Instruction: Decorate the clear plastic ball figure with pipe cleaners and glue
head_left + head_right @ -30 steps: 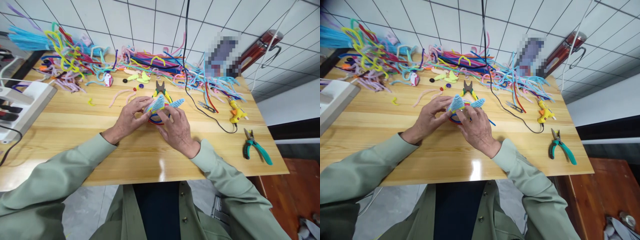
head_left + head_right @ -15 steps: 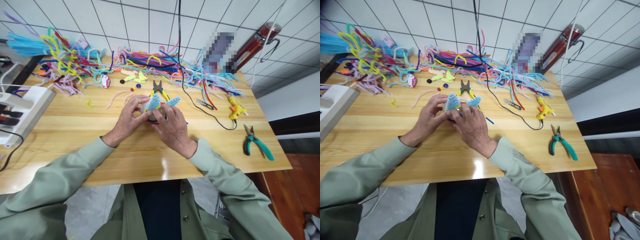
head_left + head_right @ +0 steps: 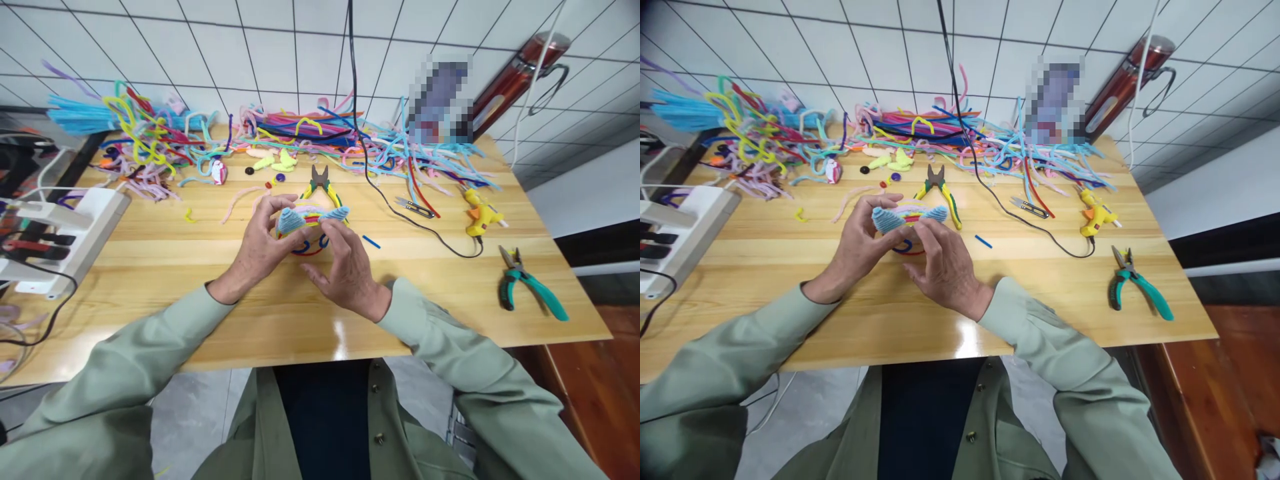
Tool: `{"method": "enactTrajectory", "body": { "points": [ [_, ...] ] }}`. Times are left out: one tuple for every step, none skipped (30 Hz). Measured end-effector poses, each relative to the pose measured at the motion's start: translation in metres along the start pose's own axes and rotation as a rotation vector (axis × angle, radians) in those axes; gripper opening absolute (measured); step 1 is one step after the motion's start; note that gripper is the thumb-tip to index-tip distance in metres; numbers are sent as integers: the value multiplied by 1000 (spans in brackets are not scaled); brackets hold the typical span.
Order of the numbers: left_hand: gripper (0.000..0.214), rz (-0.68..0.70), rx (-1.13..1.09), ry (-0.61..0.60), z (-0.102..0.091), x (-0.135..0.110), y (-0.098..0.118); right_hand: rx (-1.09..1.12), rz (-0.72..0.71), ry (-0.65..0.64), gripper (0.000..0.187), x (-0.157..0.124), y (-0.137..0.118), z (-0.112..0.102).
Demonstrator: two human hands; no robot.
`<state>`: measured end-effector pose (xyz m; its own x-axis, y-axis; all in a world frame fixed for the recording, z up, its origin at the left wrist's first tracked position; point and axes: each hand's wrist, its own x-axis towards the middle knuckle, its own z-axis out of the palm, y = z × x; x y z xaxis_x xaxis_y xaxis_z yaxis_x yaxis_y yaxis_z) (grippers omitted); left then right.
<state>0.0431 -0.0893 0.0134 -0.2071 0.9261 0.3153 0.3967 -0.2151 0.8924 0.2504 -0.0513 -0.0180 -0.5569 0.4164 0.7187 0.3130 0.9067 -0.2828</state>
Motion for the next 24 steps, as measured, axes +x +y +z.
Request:
{"method": "enactTrajectory", "body": {
  "points": [
    [55, -1, 13, 10, 1, -1, 0, 6, -5, 0, 86, -1, -1, 0],
    [54, -2, 26, 21, 1, -1, -1, 14, -10, -1, 86, -1, -2, 0],
    [55, -5, 39, 33, 2, -1, -2, 22, -14, -2, 86, -2, -3, 1],
    [56, -12, 48, 40, 1, -2, -3, 33, -19, -2, 86, -2, -4, 1],
    [59, -23, 52, 38, 1, -2, -4, 42, -22, 2, 85, -2, -5, 2],
    [62, -40, 53, 25, 0, -2, -5, 47, -25, 12, 84, -1, -6, 2],
    [64, -56, 49, 1, -1, -2, -6, 49, -31, 29, 83, 0, -6, 2],
    [64, -70, 42, -26, -3, -2, -6, 48, -40, 52, 81, 1, -6, 2],
    [64, -81, 32, -52, -4, -2, -7, 48, -51, 78, 79, 2, -6, 1],
    [64, -89, 22, -70, -5, -2, -8, 50, -62, 103, 77, 4, -6, -1],
    [64, -94, 11, -76, -6, -2, -9, 56, -72, 126, 75, 6, -5, -4],
    [63, -94, -6, -68, -6, -2, -10, 65, -78, 144, 74, 7, -4, -7],
    [63, -91, -34, -50, -6, -2, -11, 75, -75, 156, 72, 9, -3, -11],
    [61, -87, -74, -26, -6, -2, -12, 80, -64, 165, 70, 10, -1, -15],
    [60, -86, -124, -3, -6, -2, -14, 77, -46, 168, 68, 11, 1, -19],
    [59, -89, -180, 14, -5, -2, -15, 68, -25, 163, 66, 12, 3, -22],
    [58, -96, -235, 21, -4, -2, -15, 54, 0, 148, 63, 13, 5, -25],
    [57, -106, -280, 16, -4, -1, -16, 36, 19, 128, 60, 13, 7, -28],
    [56, -117, -313, -2, -3, -1, -16, 17, 29, 104, 57, 14, 8, -29],
    [55, -125, -334, -22, -3, -1, -16, 1, 27, 81, 54, 14, 10, -30],
    [54, -130, -347, -39, -2, -1, -15, -13, 18, 63, 52, 15, 11, -30],
    [53, -134, -358, -50, -2, 0, -14, -27, 6, 53, 49, 15, 11, -30],
    [53, -141, -375, -54, -1, 0, -12, -40, -8, 51, 47, 15, 12, -29],
    [53, -156, -407, -54, -1, 0, -10, -52, -19, 53, 45, 15, 12, -29]
  ]
}}
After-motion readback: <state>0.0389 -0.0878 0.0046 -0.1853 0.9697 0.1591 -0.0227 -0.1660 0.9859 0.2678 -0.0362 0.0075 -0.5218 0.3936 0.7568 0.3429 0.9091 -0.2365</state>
